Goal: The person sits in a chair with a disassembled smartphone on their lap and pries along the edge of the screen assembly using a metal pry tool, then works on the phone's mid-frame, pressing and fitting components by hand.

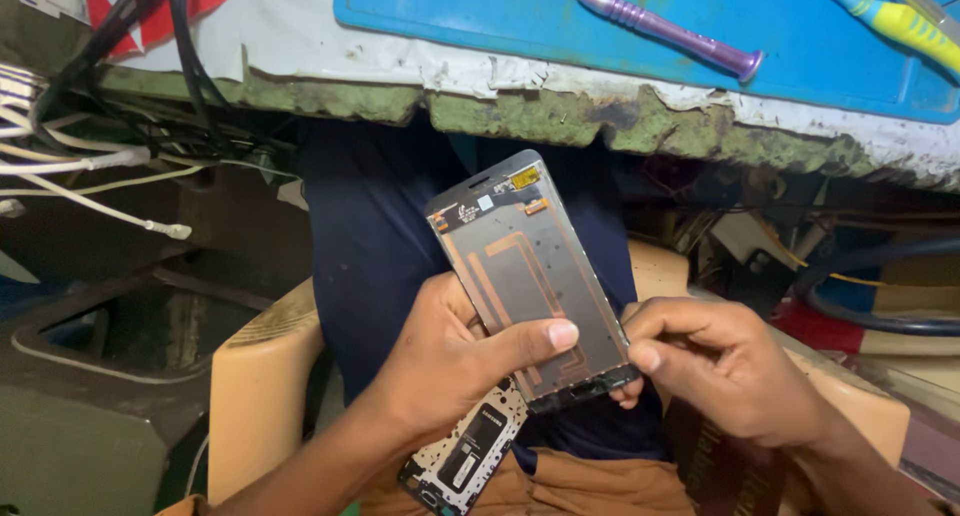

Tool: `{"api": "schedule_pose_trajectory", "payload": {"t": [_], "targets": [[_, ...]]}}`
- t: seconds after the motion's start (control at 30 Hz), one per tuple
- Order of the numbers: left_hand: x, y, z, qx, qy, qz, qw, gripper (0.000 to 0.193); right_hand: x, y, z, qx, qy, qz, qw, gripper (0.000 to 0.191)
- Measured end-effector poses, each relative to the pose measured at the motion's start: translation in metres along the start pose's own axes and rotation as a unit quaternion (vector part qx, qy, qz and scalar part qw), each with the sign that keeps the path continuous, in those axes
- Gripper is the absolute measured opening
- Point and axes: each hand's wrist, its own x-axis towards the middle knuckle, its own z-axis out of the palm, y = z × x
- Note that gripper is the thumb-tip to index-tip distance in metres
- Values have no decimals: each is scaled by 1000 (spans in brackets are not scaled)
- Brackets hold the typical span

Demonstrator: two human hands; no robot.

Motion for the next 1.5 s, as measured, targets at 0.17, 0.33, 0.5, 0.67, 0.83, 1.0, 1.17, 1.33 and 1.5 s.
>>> {"api": "schedule_pose_trajectory", "payload": {"t": [0.17, 0.33, 0.5, 0.67, 0.83, 1.0, 1.17, 1.33, 1.5], "targets": [[-1, 3, -3, 19, -11, 8, 1000, 25, 1, -9, -8, 22, -41, 72, 996, 16], [-2, 5, -3, 36, 0, 10, 999, 24, -1, -9, -9, -2, -26, 83, 996, 18], [-2, 6, -3, 24, -2, 17, 1000, 25, -3, -3, -4, 16, -24, 43, 999, 19], [-1, 3, -2, 21, 6, 12, 1000, 27, -8, 12, 8, 4, 44, 29, 999, 23], [0, 0, -3, 6, 9, -4, 1000, 29, -12, 22, 9, -60, 64, 10, 996, 29], [0, 0, -1, -47, -23, 2, 999, 30, -12, 22, 10, -1, 70, 16, 997, 34], [-1, 0, -2, -67, -11, -7, 998, 28, -3, 14, 13, -40, 110, 1, 993, 30], [-1, -1, -3, -64, 12, 8, 998, 26, 2, 11, 14, -33, 142, -90, 985, 21], [-1, -7, 3, -70, 55, 55, 995, 20, 1, 19, 14, 45, 131, -61, 988, 27]]}}
